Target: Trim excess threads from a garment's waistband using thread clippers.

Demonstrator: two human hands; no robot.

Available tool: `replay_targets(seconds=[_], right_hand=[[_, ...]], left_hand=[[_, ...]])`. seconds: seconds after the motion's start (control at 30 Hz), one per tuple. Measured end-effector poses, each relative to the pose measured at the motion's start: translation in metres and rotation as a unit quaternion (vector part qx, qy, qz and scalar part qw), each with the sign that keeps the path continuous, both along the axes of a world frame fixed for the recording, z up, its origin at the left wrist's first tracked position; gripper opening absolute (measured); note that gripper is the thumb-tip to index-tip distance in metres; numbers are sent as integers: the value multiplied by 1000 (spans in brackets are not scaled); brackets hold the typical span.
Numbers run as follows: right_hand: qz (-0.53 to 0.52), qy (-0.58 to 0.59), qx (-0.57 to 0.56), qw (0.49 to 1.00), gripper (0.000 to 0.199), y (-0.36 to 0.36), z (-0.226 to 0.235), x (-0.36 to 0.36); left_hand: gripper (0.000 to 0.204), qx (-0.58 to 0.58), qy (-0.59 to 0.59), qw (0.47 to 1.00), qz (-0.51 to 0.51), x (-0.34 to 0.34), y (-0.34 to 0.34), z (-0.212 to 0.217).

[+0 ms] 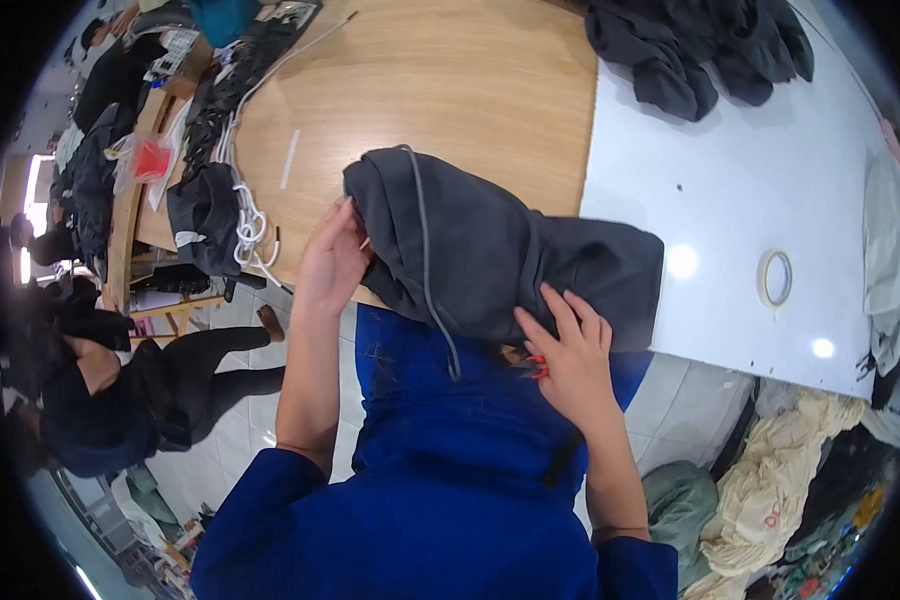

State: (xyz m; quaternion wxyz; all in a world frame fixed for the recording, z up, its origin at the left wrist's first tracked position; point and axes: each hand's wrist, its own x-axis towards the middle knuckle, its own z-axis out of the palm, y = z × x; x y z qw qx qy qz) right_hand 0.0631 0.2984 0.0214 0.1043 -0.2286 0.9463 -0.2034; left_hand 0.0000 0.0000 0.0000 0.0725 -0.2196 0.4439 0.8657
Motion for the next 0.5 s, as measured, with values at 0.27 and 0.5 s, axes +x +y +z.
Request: replay_targets(seconds=[0.27,0.5], right_hand=[[-399,-191,-760,477,52,64,19,-43],[-117,-288,-927,211,44,138,-51,-34]], left_hand=[[14,-119,140,980,71,-4,-4,13],[14,-158,155,974,-52,13,11,26]])
